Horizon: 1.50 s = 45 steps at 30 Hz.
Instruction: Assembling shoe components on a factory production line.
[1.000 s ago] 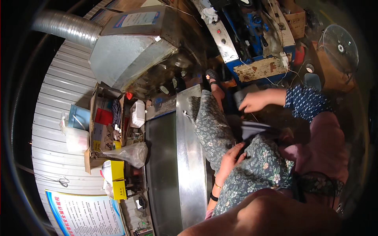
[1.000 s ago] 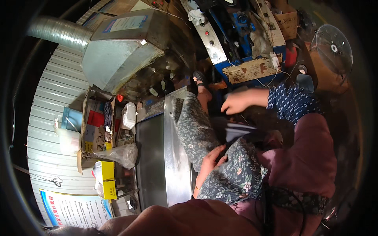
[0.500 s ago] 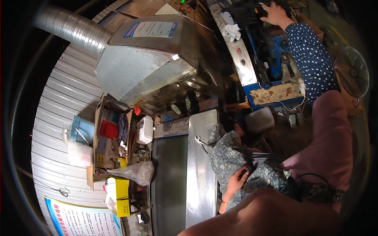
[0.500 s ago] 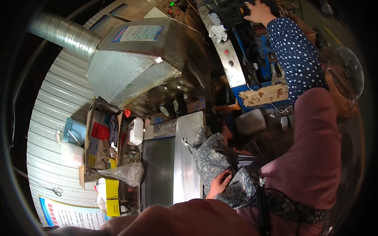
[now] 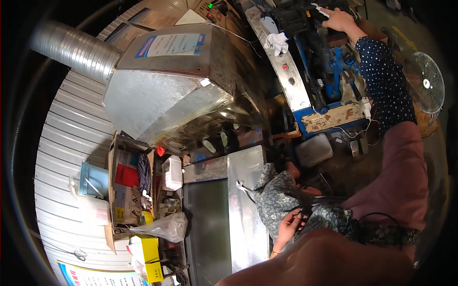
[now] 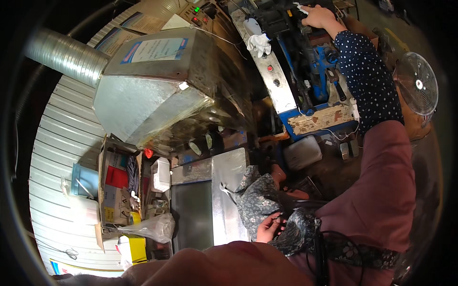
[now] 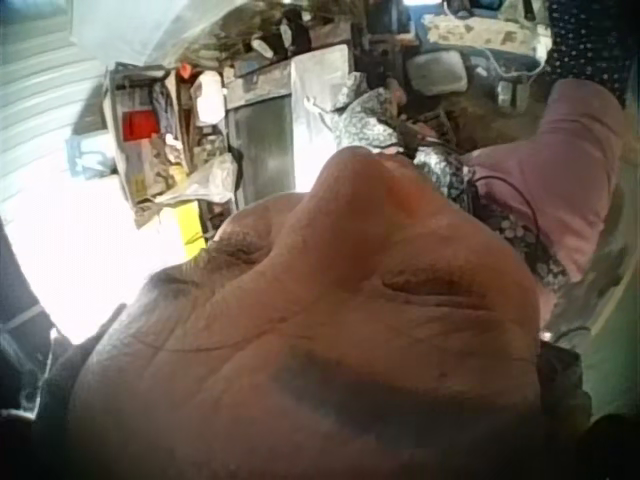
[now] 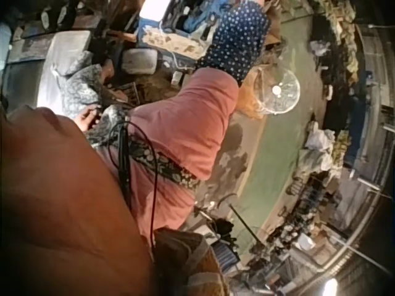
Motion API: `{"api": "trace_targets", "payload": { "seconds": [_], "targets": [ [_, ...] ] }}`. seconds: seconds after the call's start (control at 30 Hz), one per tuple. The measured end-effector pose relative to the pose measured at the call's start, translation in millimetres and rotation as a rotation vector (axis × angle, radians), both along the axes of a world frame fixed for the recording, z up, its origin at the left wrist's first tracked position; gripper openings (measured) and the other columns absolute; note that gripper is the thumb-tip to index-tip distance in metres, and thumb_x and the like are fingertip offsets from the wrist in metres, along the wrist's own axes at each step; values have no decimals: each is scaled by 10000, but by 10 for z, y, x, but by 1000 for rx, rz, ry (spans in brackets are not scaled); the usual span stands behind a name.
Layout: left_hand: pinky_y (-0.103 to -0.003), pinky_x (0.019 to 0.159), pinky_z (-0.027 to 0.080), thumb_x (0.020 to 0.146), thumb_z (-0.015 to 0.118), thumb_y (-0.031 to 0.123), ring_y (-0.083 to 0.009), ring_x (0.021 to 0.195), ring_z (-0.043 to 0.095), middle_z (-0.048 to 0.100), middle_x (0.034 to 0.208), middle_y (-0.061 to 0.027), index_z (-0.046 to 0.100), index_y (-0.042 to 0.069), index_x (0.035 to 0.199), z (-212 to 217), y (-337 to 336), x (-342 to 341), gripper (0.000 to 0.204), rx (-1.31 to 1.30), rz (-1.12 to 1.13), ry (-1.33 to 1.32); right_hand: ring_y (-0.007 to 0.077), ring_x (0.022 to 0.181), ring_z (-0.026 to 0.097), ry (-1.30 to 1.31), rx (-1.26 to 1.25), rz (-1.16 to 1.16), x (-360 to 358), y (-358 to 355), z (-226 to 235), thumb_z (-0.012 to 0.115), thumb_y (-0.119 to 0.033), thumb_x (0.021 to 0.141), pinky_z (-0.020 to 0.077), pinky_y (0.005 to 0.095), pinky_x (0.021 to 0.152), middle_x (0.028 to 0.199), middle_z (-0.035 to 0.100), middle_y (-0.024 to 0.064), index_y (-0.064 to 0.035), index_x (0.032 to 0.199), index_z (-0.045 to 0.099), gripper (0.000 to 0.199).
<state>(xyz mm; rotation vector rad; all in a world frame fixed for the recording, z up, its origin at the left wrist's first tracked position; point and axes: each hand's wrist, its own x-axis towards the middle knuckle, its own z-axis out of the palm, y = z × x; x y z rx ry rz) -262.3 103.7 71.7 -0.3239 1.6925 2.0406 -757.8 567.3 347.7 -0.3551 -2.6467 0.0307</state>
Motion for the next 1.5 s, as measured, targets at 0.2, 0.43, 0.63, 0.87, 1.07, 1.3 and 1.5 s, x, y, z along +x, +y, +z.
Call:
{"api": "trace_targets", "payload": {
  "seconds": [0.2,0.43,0.63,0.87,1.07,1.3,1.5],
  "targets": [
    [-210,598,480,1000,533,151,-79,736,606,684,1007,-72,497,18,1319,-108,-12,100,348,-17,26,108,405,1160,557,-12,-39,17,74,-126,34,577,-480,790,452,454,996,1334,515,215,-314,1460,396,714],
    [-207,628,500,997,543,174,-85,776,648,682,1010,-58,485,23,1338,0,24,130,377,-82,22,74,423,1173,528,-13,-77,-14,182,-195,-79,582,-483,808,460,485,975,1346,480,207,-310,1459,390,701],
    [-209,636,510,995,548,178,-89,776,658,675,1006,-44,486,24,1341,-86,13,129,384,-109,17,115,457,1155,523,-63,-54,-24,501,-360,-251,613,-477,812,462,491,953,1332,444,237,-284,1481,328,752],
    [-257,677,522,998,526,132,-155,845,657,662,1108,-126,462,-1,1347,-46,11,165,379,32,13,106,443,1183,482,219,-291,121,996,-274,-592,698,-358,713,429,461,1001,1368,423,250,-288,1408,443,744],
    [-290,913,491,972,574,119,-166,1018,622,653,1141,-79,555,-2,1267,458,35,251,320,76,-11,172,411,1226,462,426,-298,512,1828,-687,-1041,743,-229,683,425,455,1006,1438,386,178,-269,1360,497,722],
    [-329,1047,366,991,519,399,-189,1222,480,503,1353,-86,425,37,1410,978,-176,-416,561,-49,406,703,429,1283,432,414,-703,1273,3455,-2517,-1261,863,-264,619,353,466,1073,1406,405,263,-13,1369,432,900],
    [-333,945,474,1010,336,522,-219,1044,609,636,1144,-107,550,24,1252,1123,-520,33,595,149,735,337,270,1299,453,-789,-1456,1621,3787,-3017,-1514,576,-536,905,355,376,1082,1472,383,188,13,1495,212,884]
  ]
}}
